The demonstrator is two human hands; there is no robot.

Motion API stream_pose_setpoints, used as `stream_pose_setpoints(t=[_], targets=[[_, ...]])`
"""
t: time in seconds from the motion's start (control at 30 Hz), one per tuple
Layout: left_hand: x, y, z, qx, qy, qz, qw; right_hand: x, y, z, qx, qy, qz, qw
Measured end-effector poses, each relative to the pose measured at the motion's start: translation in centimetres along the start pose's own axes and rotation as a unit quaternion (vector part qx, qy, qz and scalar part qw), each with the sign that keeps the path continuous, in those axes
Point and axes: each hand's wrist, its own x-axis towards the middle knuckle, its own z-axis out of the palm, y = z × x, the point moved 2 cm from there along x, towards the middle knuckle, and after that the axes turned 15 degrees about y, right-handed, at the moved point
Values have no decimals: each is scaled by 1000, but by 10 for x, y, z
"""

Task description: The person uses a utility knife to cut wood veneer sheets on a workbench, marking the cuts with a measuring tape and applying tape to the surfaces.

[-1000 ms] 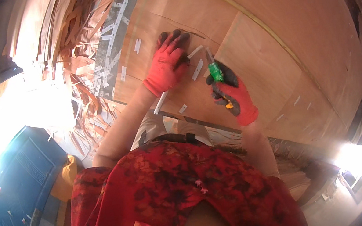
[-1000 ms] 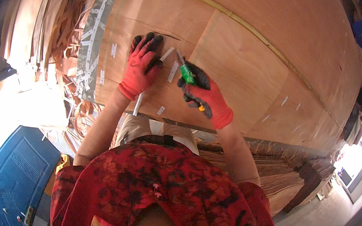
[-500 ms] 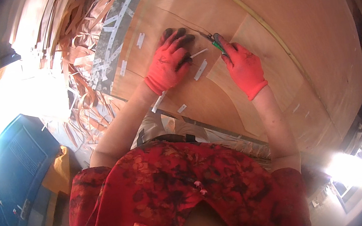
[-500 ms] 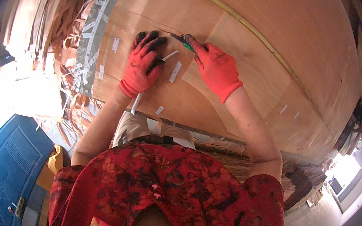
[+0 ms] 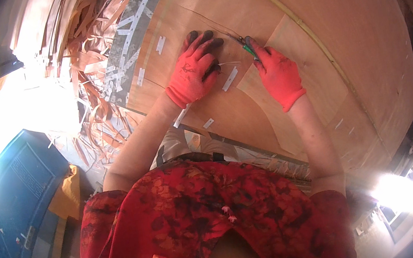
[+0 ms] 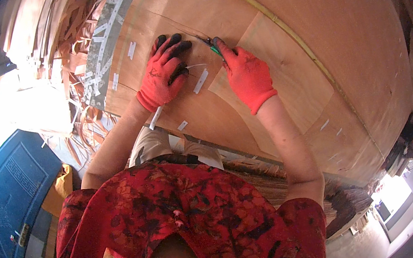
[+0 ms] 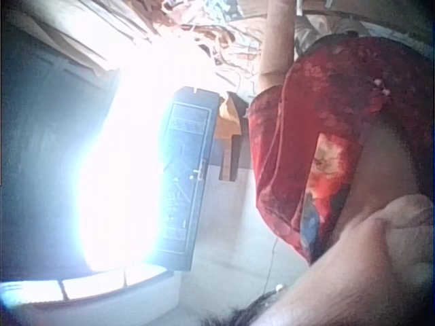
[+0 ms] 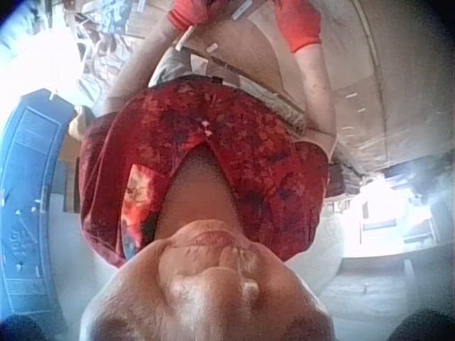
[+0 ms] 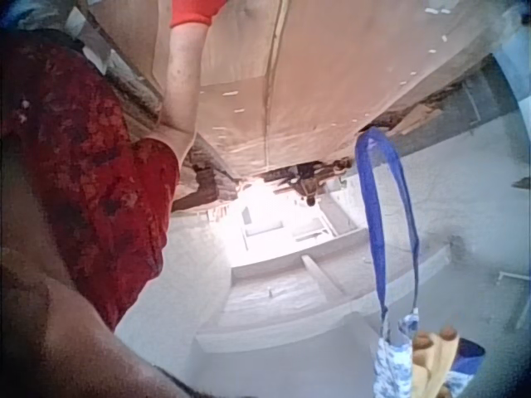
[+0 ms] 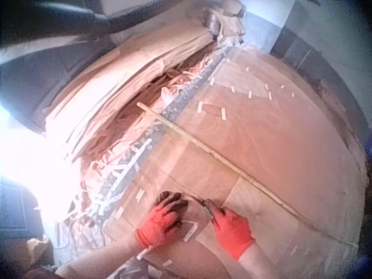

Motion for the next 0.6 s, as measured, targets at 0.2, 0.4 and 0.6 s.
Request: stream_pose_setpoints(t=[0.2,0.4,0.6], targets=[[-1,0,0,23,-6,0,1000,-2,1,1,6,-10,4,1000],[2,6,8,91,-37,-13,995,-3,5,-5,67,-33,41,996],[-2,3,11,99,-45,-24,994,-27,27,-15,43,118,168,978]])
